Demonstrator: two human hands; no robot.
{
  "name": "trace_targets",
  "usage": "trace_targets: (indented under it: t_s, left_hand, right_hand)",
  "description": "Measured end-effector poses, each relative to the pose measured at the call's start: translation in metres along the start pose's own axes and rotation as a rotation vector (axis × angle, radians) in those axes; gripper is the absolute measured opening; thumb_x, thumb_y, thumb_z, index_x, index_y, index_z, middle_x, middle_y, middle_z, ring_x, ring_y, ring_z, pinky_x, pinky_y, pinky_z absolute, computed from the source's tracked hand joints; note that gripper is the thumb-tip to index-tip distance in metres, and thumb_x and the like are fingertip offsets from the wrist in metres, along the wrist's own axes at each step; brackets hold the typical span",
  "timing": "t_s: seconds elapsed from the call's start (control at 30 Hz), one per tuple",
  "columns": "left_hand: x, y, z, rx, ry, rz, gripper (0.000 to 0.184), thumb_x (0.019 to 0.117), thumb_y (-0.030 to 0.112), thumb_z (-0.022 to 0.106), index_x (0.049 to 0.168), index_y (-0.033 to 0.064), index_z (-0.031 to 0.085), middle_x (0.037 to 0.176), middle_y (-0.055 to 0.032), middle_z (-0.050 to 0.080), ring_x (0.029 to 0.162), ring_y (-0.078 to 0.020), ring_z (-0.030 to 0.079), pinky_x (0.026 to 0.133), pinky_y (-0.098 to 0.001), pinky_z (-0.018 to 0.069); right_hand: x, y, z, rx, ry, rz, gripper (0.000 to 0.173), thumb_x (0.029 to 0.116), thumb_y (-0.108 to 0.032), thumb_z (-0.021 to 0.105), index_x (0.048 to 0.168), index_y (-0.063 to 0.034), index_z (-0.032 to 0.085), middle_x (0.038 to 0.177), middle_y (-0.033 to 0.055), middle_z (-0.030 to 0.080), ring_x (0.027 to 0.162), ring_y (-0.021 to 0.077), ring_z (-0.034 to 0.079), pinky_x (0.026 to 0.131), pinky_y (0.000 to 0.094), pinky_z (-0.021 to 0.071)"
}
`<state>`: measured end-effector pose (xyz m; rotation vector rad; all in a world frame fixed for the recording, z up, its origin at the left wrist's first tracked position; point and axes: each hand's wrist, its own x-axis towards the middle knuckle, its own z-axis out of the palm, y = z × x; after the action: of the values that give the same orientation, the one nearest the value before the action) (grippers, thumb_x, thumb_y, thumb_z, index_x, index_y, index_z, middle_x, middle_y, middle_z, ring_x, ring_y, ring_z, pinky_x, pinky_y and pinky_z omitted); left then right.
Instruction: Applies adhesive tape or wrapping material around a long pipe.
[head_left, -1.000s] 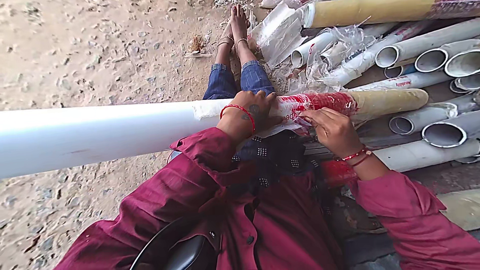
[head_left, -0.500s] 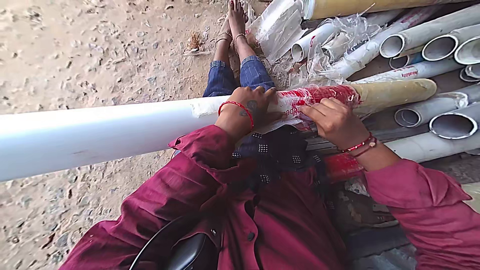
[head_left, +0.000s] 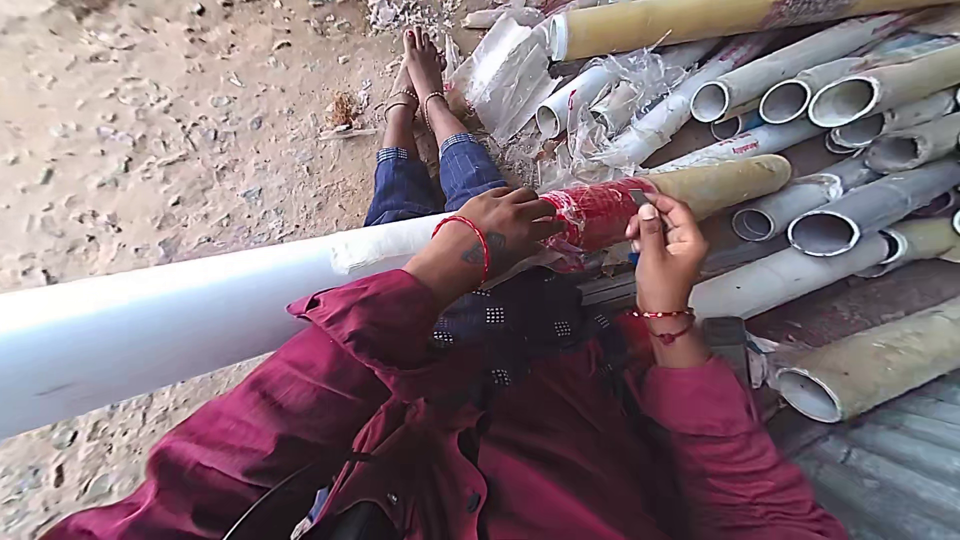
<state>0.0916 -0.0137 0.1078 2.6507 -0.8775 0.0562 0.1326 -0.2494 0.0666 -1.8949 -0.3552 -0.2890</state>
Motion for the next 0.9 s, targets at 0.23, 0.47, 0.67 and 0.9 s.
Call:
trace_targets:
  t_s: [0.23,0.47,0.67,0.9]
  left_hand:
    - [0.024,-0.014,0.009,-0.124,0.04,0.165,0.011,0.0917,-0.005,0.065,0.084,-0.0032,0.073,0.115,-0.0182,0.073,0.121,-0.0393,0.065,0.104,-0.0526,0.0504]
    - [0.026,-0.008,0.013,-0.039,-0.012,0.318,0.021,0.0897,-0.017,0.054,0.092,-0.0072,0.072,0.102,-0.0211,0.074,0.106,-0.0411,0.072,0.092,-0.0516,0.0576]
    - [0.041,0.004,-0.001,0.001,-0.208,0.348,0.022,0.0953,-0.013,0.054,0.105,-0.0079,0.072,0.105,-0.0254,0.07,0.101,-0.044,0.069,0.087,-0.0527,0.0563]
    - [0.045,0.013,0.006,0.001,-0.27,0.158,0.027,0.0984,-0.01,0.049,0.117,-0.007,0.069,0.115,-0.0245,0.069,0.115,-0.0439,0.064,0.094,-0.0519,0.0523]
  right_hand:
    - [-0.06,0.023,0.032,0.305,0.219,0.507,0.023,0.1076,-0.011,0.048,0.119,0.0019,0.063,0.077,-0.0026,0.057,0.061,0.0003,0.049,0.058,0.0163,0.0432]
    - [-0.003,0.019,0.041,0.015,0.307,0.004,0.029,0.1076,-0.009,0.045,0.124,0.008,0.062,0.093,0.0125,0.065,0.085,0.0139,0.062,0.08,0.027,0.0535]
    - [0.04,0.041,0.075,-0.298,0.479,-0.093,0.028,0.1047,-0.007,0.046,0.117,0.0032,0.068,0.082,0.0099,0.07,0.074,0.0194,0.067,0.069,0.0352,0.0541]
    - [0.038,0.039,0.073,-0.308,0.458,-0.056,0.031,0.1081,-0.01,0.041,0.122,0.0066,0.063,0.081,0.0052,0.066,0.068,0.0099,0.061,0.066,0.0277,0.0513]
